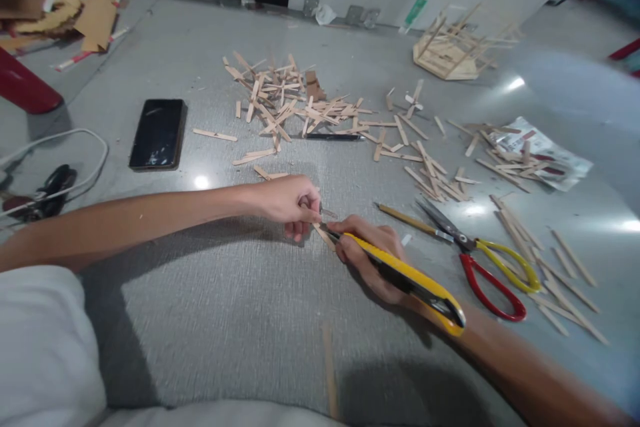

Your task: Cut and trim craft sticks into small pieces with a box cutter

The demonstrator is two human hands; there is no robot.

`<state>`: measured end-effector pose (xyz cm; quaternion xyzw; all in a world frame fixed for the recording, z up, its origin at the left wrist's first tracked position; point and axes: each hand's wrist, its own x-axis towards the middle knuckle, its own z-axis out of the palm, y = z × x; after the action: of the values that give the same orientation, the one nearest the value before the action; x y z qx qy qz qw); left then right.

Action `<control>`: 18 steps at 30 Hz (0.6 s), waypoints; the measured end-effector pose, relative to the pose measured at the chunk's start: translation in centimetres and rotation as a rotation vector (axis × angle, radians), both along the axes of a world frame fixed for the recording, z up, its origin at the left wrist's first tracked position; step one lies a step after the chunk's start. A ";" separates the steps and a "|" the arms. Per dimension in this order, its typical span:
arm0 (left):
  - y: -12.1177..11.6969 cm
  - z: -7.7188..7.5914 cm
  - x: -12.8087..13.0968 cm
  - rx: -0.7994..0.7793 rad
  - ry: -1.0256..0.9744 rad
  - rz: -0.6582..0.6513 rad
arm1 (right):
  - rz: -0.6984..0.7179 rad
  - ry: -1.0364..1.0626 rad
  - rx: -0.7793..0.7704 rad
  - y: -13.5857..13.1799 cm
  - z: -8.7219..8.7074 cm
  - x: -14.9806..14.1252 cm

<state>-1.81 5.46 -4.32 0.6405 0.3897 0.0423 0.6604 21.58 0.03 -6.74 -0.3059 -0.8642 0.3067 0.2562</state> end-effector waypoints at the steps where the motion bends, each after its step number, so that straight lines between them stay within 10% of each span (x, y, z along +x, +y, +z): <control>1: -0.1 0.1 0.0 0.000 0.010 0.000 | 0.013 -0.007 0.053 -0.1 -0.1 0.0; 4: -0.6 1.1 0.3 0.105 0.034 0.001 | 0.078 -0.032 0.284 -0.3 0.0 0.1; 9: -3.2 4.0 0.8 0.753 -0.007 0.152 | 0.069 -0.256 0.896 -0.6 1.9 0.8; 18: -8.2 4.4 0.3 1.298 -0.105 -0.045 | 0.063 -0.146 1.131 -1.5 2.5 2.1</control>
<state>-1.52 -2.69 0.06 0.9144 0.2385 0.2865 0.1580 23.66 -1.51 -4.24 -0.1154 -0.9180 -0.2181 0.3104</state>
